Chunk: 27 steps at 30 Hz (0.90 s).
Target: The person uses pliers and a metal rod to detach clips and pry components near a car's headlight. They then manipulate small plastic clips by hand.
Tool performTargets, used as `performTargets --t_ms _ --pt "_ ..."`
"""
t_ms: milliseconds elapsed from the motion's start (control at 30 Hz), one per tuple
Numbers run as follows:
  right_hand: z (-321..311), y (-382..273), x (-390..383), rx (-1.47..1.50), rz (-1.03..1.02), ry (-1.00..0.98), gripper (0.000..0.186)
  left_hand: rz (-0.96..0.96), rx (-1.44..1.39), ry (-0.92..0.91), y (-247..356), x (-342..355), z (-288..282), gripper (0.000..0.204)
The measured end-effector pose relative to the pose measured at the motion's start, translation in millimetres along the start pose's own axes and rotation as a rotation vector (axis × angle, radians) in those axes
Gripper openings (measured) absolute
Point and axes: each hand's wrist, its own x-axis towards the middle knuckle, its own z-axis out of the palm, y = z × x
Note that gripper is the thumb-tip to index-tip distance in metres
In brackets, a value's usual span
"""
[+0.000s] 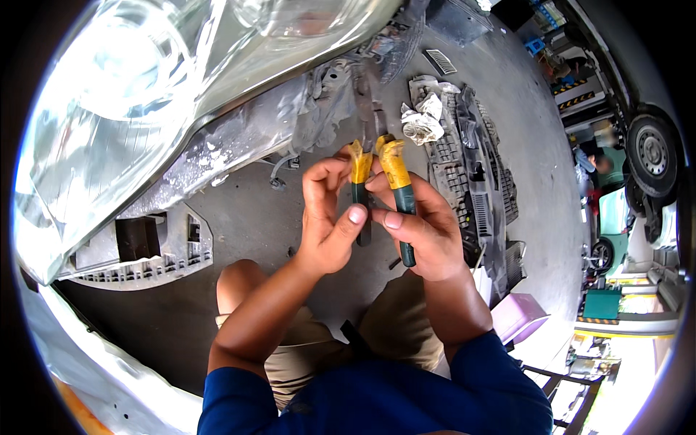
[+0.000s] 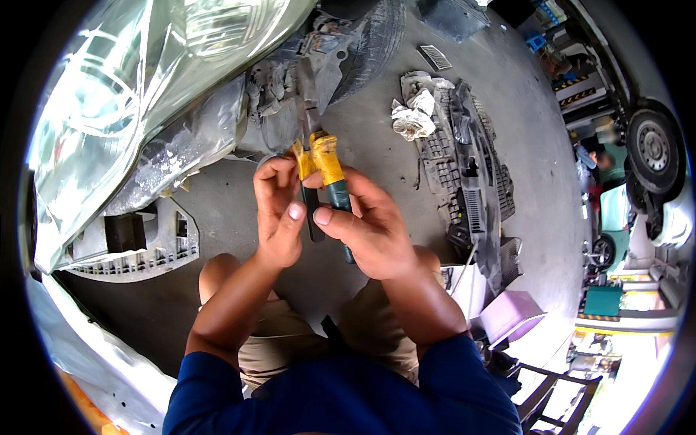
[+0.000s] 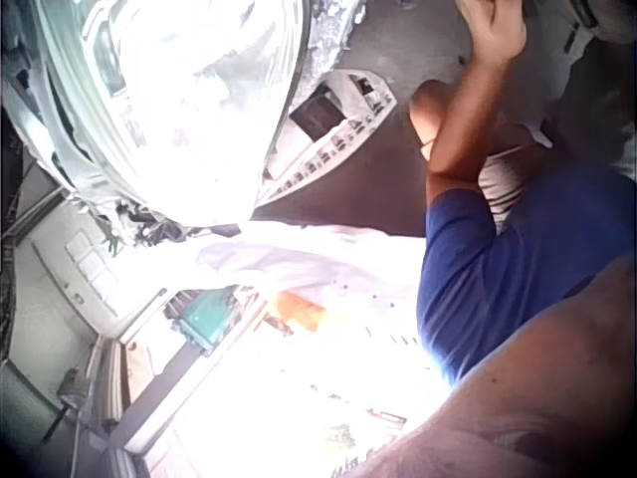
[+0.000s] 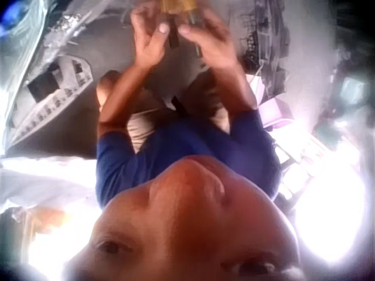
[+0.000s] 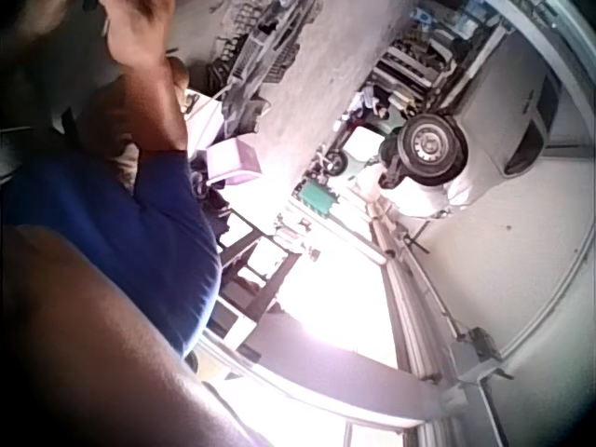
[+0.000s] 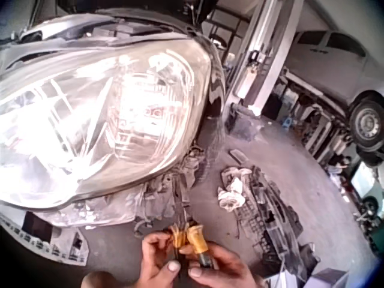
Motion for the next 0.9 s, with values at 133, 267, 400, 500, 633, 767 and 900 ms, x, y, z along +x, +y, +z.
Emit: performTargets --t_ms 133,267,400,500,633,767,900 --pt "-3.5 -9.0 0.0 -0.005 0.069 -0.016 0.031 -0.122 0.033 -0.025 -6.5 2.6 0.1 0.062" --pt "-3.5 -10.2 2.6 -0.05 0.096 -0.033 0.029 -0.116 0.071 -0.024 -8.5 8.8 5.6 0.066" --pt "3.7 -10.5 2.3 -0.065 -0.013 0.006 0.026 -0.182 -0.04 -0.036 -1.3 9.7 12.5 0.069" --pt "6.5 -10.5 6.2 -0.061 -0.004 0.014 0.023 -0.166 -0.017 -0.011 0.2 12.9 15.2 0.074" --pt "5.6 -14.2 11.7 -0.112 -0.001 -0.023 0.028 -0.195 -0.09 -0.067 5.5 17.1 14.1 0.08" --pt "6.7 -24.6 8.0 0.011 0.028 -0.018 0.05 -0.294 -0.153 -0.101 23.5 19.7 12.1 0.086" --pt "15.7 -29.5 9.8 -0.049 0.225 0.013 0.044 -0.376 0.076 0.0 39.5 25.7 17.9 0.1"
